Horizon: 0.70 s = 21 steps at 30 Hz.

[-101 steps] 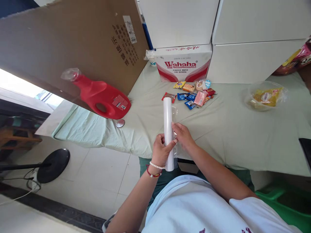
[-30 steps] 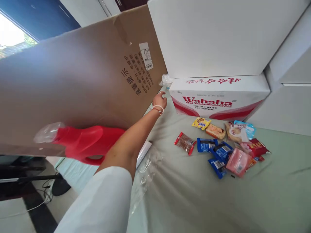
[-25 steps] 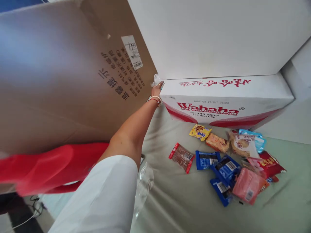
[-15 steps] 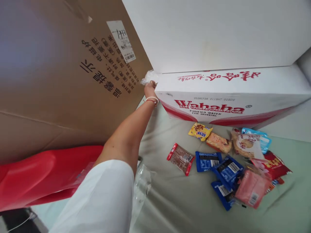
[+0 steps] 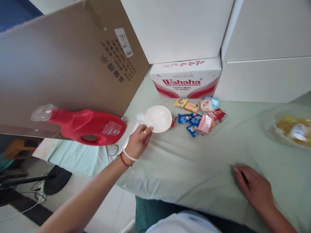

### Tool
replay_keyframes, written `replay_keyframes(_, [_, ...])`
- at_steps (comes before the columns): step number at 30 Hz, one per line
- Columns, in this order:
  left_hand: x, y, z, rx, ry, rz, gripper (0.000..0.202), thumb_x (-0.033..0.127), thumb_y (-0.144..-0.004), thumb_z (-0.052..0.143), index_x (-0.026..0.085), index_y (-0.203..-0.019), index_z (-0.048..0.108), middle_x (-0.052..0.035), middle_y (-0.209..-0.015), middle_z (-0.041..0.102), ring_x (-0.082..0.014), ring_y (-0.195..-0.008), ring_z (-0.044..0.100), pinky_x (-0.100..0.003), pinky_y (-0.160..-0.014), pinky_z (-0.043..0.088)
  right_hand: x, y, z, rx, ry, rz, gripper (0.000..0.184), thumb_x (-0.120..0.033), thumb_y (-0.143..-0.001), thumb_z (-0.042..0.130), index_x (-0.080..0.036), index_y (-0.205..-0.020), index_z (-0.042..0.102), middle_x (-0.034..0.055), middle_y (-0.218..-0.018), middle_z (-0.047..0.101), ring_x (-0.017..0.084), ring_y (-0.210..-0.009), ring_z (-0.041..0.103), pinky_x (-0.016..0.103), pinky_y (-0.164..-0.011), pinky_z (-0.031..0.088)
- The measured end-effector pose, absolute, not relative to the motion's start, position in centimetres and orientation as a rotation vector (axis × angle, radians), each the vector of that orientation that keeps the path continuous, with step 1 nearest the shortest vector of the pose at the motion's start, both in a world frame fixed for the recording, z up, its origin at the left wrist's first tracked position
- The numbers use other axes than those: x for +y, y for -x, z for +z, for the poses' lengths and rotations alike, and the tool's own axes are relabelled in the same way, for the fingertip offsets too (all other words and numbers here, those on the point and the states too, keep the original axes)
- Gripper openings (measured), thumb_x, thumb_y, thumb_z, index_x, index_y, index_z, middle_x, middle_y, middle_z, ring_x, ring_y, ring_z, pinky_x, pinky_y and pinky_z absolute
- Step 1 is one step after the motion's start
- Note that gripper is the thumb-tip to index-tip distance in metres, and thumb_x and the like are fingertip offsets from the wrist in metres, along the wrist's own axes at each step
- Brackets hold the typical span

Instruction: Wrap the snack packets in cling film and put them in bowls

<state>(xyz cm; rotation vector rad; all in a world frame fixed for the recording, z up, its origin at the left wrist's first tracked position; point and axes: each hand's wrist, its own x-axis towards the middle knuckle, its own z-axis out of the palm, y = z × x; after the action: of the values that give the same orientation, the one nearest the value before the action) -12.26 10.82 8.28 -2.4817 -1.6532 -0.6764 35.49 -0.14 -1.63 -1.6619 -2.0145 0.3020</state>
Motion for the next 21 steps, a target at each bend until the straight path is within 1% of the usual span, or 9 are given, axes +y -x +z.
replay_keyframes(2, [5.7, 9.0, 7.6, -1.56, 2.599, -0.687, 0.022, 0.021, -0.102, 0.053, 0.023, -0.119, 0.067, -0.0045, -0.099, 0.063, -0.0149, -0.084, 0.062, -0.025, -0.074, 0.052, 0.6, -34.3, 0.2, -1.93, 1.528, 0.222, 0.024, -0.035, -0.102, 0.056, -0.021, -0.088, 0.069, 0.0016, -0.076, 0.07, 0.017, -0.064, 0.066, 0.028, -0.059, 0.051])
replay_keyframes(4, [1.7, 5.8, 6.7, -1.517, 2.666, -0.72, 0.023, 0.02, -0.103, 0.052, 0.023, -0.121, 0.065, -0.0049, -0.101, 0.064, -0.0149, -0.085, 0.062, -0.024, -0.075, 0.053, 0.9, -32.7, 2.6, -1.788, 1.428, 0.123, 0.01, -0.027, -0.1, 0.061, -0.02, -0.098, 0.068, 0.0024, -0.082, 0.067, 0.016, -0.068, 0.063, 0.029, -0.065, 0.052])
replay_keyframes(5, [0.1, 4.4, 6.2, -1.501, 2.691, -0.744, 0.023, 0.019, -0.103, 0.052, 0.022, -0.122, 0.064, -0.0051, -0.101, 0.064, -0.0151, -0.086, 0.062, -0.025, -0.076, 0.054, 1.0, -31.8, 3.9, -1.768, 1.352, 0.084, 0.011, -0.026, -0.097, 0.066, -0.02, -0.107, 0.068, 0.0043, -0.09, 0.067, 0.017, -0.074, 0.063, 0.031, -0.071, 0.054])
replay_keyframes(7, [-2.3, 2.2, 5.4, -1.476, 2.733, -0.785, 0.025, 0.016, -0.103, 0.05, 0.022, -0.122, 0.064, -0.0056, -0.1, 0.065, -0.0159, -0.086, 0.062, -0.025, -0.077, 0.055, 1.0, -29.5, 6.5, -1.902, 1.148, 0.103, 0.03, -0.026, -0.094, 0.072, -0.021, -0.123, 0.064, 0.0086, -0.106, 0.067, 0.022, -0.094, 0.065, 0.036, -0.085, 0.056])
replay_keyframes(9, [-3.8, 0.9, 4.7, -1.458, 2.791, -0.809, 0.028, 0.014, -0.102, 0.048, 0.022, -0.124, 0.065, -0.0061, -0.099, 0.066, -0.0168, -0.087, 0.063, -0.026, -0.077, 0.056, 1.3, -27.0, 8.7, -2.248, 0.933, 0.237, 0.038, -0.023, -0.094, 0.071, -0.023, -0.131, 0.062, 0.0111, -0.123, 0.066, 0.025, -0.115, 0.061, 0.04, -0.097, 0.055])
replay_keyframes(13, [-5.3, 0.8, 4.1, -1.523, 2.897, -0.826, 0.036, 0.013, -0.102, 0.047, 0.022, -0.133, 0.063, -0.009, -0.107, 0.068, -0.0175, -0.091, 0.066, -0.028, -0.08, 0.058, 2.2, -22.3, 11.0, -2.862, 1.026, 0.394, 0.056, -0.022, -0.091, 0.075, -0.019, -0.143, 0.057, 0.0199, -0.153, 0.048, 0.033, -0.141, 0.044, 0.043, -0.104, 0.052])
replay_keyframes(16, [-5.8, 1.6, 3.7, -1.636, 2.877, -0.819, 0.044, 0.013, -0.102, 0.045, 0.024, -0.142, 0.058, -0.0097, -0.11, 0.069, -0.0186, -0.093, 0.068, -0.03, -0.083, 0.059, 2.2, -19.8, 11.8, -2.992, 1.223, 0.262, 0.053, -0.021, -0.093, 0.069, -0.016, -0.144, 0.056, 0.0232, -0.15, 0.049, 0.036, -0.134, 0.048, 0.042, -0.094, 0.056])
replay_keyframes(19, [-6.2, 2.0, 3.2, -1.688, 2.825, -0.826, 0.046, 0.014, -0.101, 0.046, 0.025, -0.144, 0.058, -0.0083, -0.104, 0.069, -0.0193, -0.089, 0.067, -0.032, -0.08, 0.058, 1.4, -18.0, 12.1, -3.104, 1.243, 0.13, 0.033, -0.012, -0.097, 0.053, -0.01, -0.128, 0.066, 0.0233, -0.131, 0.062, 0.036, -0.122, 0.056, 0.041, -0.088, 0.054])
replay_keyframes(21, [-6.4, 1.8, 2.8, -1.669, 2.834, -0.84, 0.047, 0.013, -0.101, 0.045, 0.025, -0.144, 0.058, -0.0079, -0.102, 0.069, -0.0198, -0.088, 0.066, -0.032, -0.079, 0.057, 0.9, -16.9, 11.8, -3.238, 1.272, 0.174, 0.03, -0.008, -0.097, 0.049, -0.008, -0.117, 0.071, 0.0229, -0.119, 0.069, 0.035, -0.116, 0.06, 0.042, -0.088, 0.052])
